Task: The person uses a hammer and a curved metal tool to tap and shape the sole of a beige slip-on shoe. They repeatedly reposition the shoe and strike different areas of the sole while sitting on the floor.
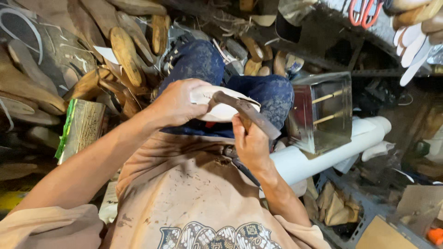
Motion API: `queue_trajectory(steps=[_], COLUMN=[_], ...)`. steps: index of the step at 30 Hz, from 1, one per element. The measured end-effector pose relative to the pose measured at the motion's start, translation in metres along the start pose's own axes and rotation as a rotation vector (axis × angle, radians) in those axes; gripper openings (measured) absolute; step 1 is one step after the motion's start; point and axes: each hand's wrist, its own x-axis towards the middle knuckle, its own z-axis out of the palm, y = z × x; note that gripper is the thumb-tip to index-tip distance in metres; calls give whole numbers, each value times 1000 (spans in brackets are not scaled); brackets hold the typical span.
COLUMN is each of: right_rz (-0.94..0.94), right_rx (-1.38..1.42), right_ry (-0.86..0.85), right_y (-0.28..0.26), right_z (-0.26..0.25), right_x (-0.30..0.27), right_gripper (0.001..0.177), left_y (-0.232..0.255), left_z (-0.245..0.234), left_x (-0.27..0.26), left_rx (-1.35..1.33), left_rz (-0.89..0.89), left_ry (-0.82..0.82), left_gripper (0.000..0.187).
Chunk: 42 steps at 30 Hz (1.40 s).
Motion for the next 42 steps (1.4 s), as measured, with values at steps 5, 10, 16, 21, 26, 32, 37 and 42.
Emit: queue_trajectory(steps=[5, 10, 16, 21, 26, 32, 37, 42], right_rz=[102, 4, 94, 344, -125, 237, 411, 470], right_rx=[22, -33, -118, -213, -105, 122, 272, 427], right_ry=[282, 20, -138, -309, 139, 130, 81, 308], right_y=[17, -5, -10, -18, -14, 24, 27, 43], right_z=[16, -4, 3, 5, 1, 11, 8, -31], right_x=[-41, 4, 10, 20, 25, -20, -25, -54], right_gripper=[27, 11, 24, 57, 12, 16, 16, 18], left_y=[0, 4, 1, -6, 6, -10, -4, 21], left_z=[0, -2, -6, -5, -14, 2, 6, 34], left_x=[-1, -4, -1, -3, -10, 2, -17, -53], left_rx=[-35, -55, -42, -61, -105, -80, -168, -825], left_rz=[-26, -39, -50, 36, 45, -42, 36, 496], left_ry=[-19, -15, -17, 4, 4, 19, 111, 377], left_gripper=[57, 56, 53, 56, 54, 54, 59, 84])
